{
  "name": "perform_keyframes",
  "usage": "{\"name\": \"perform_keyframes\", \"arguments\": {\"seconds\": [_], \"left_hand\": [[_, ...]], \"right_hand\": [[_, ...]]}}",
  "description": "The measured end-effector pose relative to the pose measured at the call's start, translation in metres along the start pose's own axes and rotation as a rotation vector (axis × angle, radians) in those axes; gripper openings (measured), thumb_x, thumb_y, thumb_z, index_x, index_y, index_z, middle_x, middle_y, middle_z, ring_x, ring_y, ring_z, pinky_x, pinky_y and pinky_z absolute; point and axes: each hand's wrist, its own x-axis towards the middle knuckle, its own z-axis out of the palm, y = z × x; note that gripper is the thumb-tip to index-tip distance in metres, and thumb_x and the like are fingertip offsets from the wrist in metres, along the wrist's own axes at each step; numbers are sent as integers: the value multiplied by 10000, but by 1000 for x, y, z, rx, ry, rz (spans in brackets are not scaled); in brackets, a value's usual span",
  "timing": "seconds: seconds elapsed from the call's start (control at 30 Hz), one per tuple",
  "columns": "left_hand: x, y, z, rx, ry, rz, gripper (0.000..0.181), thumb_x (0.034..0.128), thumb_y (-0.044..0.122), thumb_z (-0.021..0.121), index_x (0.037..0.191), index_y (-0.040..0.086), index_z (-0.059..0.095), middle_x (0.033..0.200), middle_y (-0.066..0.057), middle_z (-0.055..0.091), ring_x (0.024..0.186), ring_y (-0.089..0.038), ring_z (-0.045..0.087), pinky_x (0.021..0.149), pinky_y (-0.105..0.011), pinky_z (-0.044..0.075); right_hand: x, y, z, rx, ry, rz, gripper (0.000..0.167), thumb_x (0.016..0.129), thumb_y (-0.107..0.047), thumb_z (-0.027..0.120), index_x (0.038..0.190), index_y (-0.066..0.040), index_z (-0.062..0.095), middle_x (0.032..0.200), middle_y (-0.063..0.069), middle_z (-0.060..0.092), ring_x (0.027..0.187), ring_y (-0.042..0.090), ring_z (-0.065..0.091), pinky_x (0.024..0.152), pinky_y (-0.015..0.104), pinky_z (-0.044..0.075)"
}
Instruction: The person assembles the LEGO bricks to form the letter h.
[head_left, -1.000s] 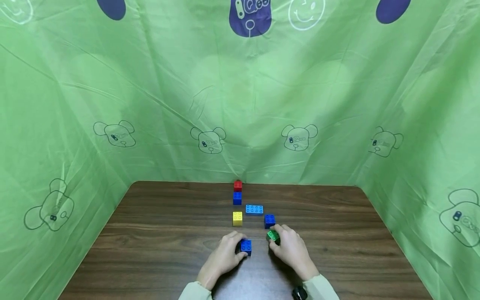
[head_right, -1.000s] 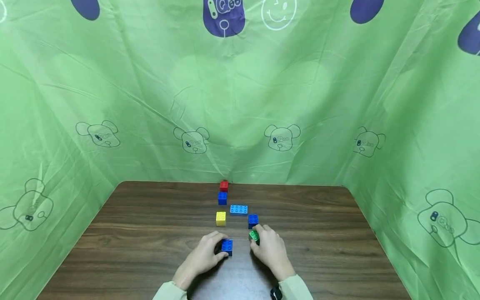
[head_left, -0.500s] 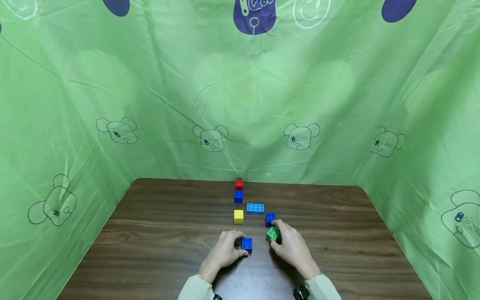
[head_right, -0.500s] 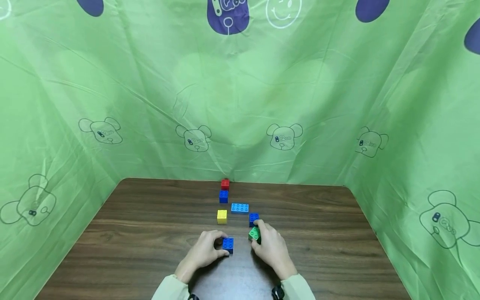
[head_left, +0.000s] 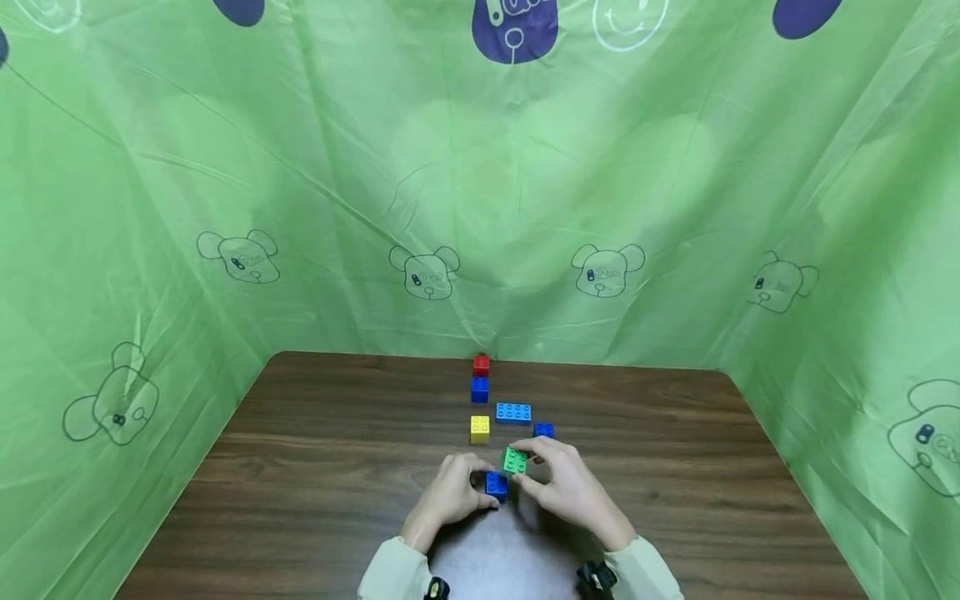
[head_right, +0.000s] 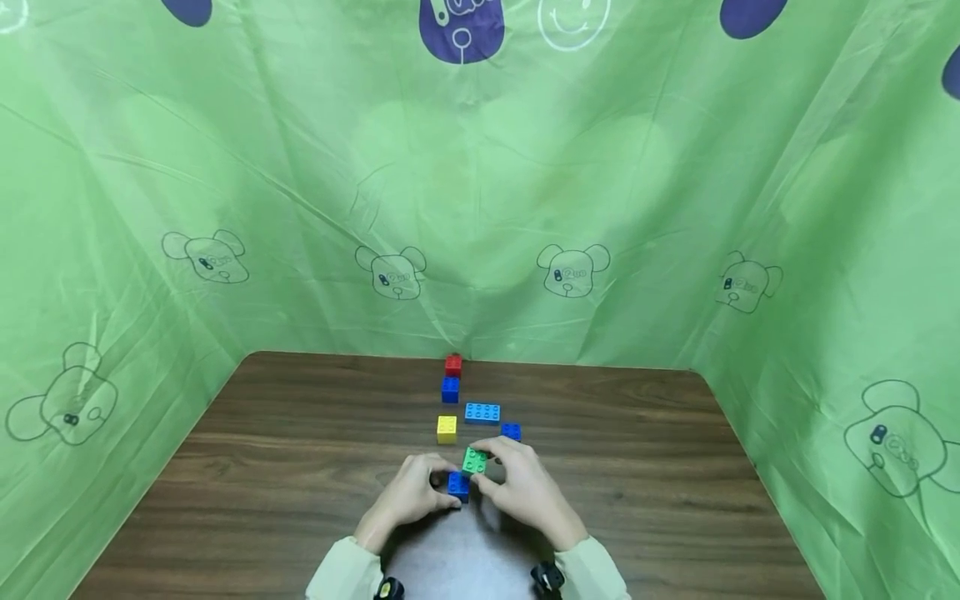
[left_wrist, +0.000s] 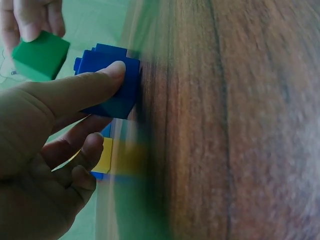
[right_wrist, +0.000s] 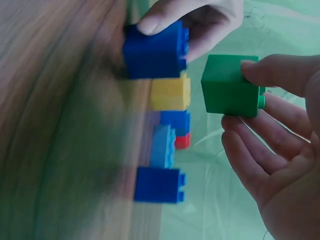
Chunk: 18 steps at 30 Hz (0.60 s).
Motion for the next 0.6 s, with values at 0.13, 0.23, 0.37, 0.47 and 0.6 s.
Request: {"name": "perform_keyframes", "arguments": {"seconds": [0.13,0.23,0.37,0.47,0.6], "left_hand": [[1,0,-1,-62,-18,8,355,715,182,929,1011,60,775,913,8,711,784,-101,604,677,-210,490],[1,-1,-2,-86,-27,12,313,725,156,919,983,67,766,910,16,699,755,-85,583,644,-189,473],[2,-1,-2,-94,-31,3,291,731,154,915,972,86,767,893,39,682,740,-86,575,632,-182,461],[2,-2,-1,-99,-35,-13,289,733,160,915,971,92,767,874,59,663,734,-84,562,632,-183,452],[2,-3,0,-102,-36,-15,269,729,162,918,940,107,762,862,75,656,735,-63,541,640,-190,450]], "right_hand": [[4,-8,-1,20,-59,-59,360,884,-166,791,1229,-140,692,1140,-56,714,1002,100,661,852,346,585],[5,-11,0,21,-89,-95,354,888,-171,789,1226,-123,695,1140,-36,717,996,111,666,846,371,589],[7,-11,3,21,-105,-122,338,890,-154,787,1213,-98,706,1132,-4,717,991,139,679,838,400,594],[8,-9,5,8,-108,-136,330,890,-140,784,1206,-85,710,1132,8,717,1004,152,683,848,373,592],[9,-7,9,-3,-113,-155,323,885,-129,786,1194,-71,711,1128,22,723,1021,167,690,869,324,583]]}}
